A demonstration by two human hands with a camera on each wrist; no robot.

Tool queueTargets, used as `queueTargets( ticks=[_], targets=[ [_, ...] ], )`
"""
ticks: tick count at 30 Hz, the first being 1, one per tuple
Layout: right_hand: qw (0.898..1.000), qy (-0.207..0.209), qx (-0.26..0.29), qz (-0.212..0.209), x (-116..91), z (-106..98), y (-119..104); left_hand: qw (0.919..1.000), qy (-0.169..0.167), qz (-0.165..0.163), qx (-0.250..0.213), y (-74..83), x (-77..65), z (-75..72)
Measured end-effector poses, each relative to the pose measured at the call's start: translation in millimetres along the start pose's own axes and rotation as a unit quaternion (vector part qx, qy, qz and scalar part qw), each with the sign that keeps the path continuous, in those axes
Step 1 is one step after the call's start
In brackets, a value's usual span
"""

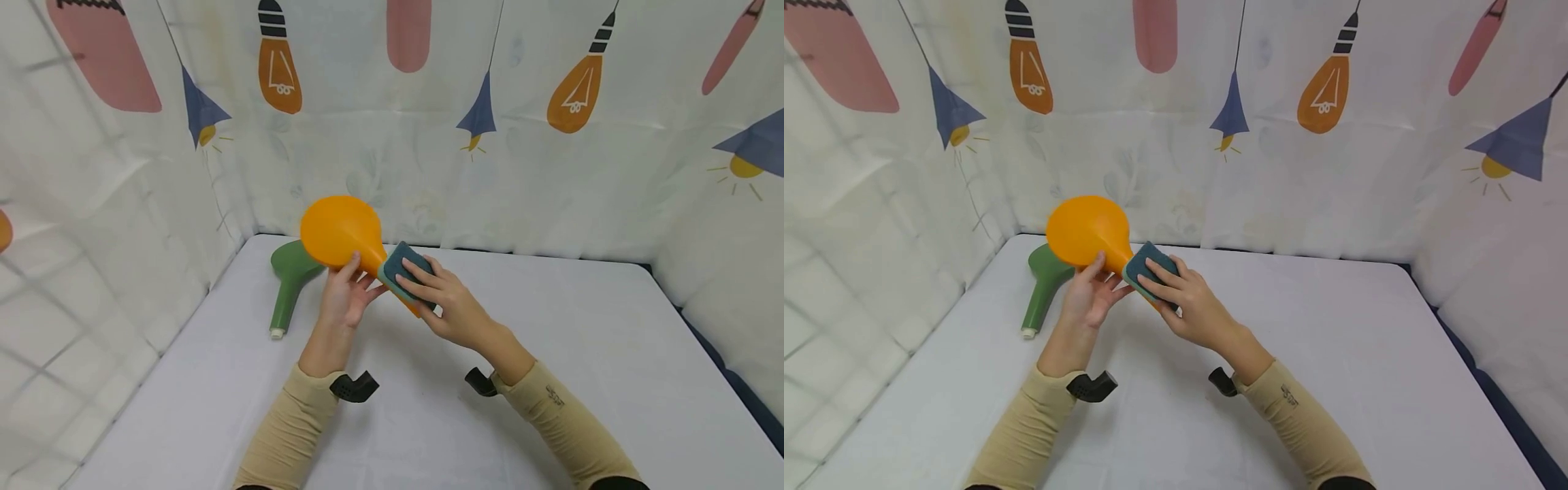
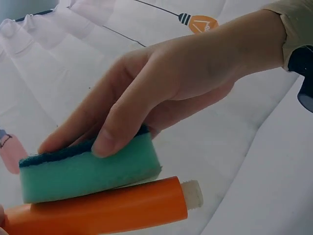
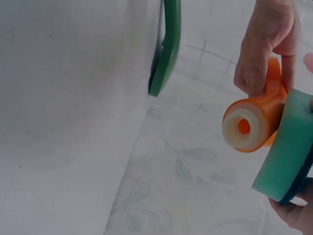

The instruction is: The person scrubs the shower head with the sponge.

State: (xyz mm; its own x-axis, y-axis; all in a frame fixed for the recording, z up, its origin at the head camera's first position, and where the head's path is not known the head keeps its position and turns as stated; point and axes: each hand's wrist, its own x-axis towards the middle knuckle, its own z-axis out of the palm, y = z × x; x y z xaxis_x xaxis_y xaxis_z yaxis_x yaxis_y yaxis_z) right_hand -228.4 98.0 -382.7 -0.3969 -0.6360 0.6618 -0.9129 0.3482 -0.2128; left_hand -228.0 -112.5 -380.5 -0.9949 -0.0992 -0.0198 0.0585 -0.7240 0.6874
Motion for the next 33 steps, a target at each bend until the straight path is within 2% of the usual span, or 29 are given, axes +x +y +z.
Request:
queueTargets(
  ticks=[4, 8, 18, 23, 29, 33],
  targets=[
    [1.0, 0.018, -0.022, -0.002, 8, 6, -2, 0.9994, -0.004, -0.001, 0.034, -5.5, -2.5, 1.9],
    [0.998, 0.016, -0.066, -0.016, 12, 10, -7, 0.9987, 0.001, 0.005, 0.05, -8.3, -3.3, 2.5],
    [0.983, -0.046, -0.16, -0.074, -2, 1, -14, 0.9981, 0.026, 0.01, 0.056, -0.9, 2.0, 0.4],
    [0.984, -0.056, -0.154, -0.071, -11, -9, -8, 0.9995, 0.007, 0.021, 0.024, 2.5, 1.8, 2.6],
    [0.988, -0.037, -0.138, -0.058, -7, -9, -5, 0.9998, 0.012, 0.011, 0.008, -2.9, -1.6, 5.8],
    [0.989, -0.014, -0.137, -0.056, 0, -5, -6, 0.9998, -0.011, 0.015, 0.001, -10.1, -3.3, 6.7]
  ],
)
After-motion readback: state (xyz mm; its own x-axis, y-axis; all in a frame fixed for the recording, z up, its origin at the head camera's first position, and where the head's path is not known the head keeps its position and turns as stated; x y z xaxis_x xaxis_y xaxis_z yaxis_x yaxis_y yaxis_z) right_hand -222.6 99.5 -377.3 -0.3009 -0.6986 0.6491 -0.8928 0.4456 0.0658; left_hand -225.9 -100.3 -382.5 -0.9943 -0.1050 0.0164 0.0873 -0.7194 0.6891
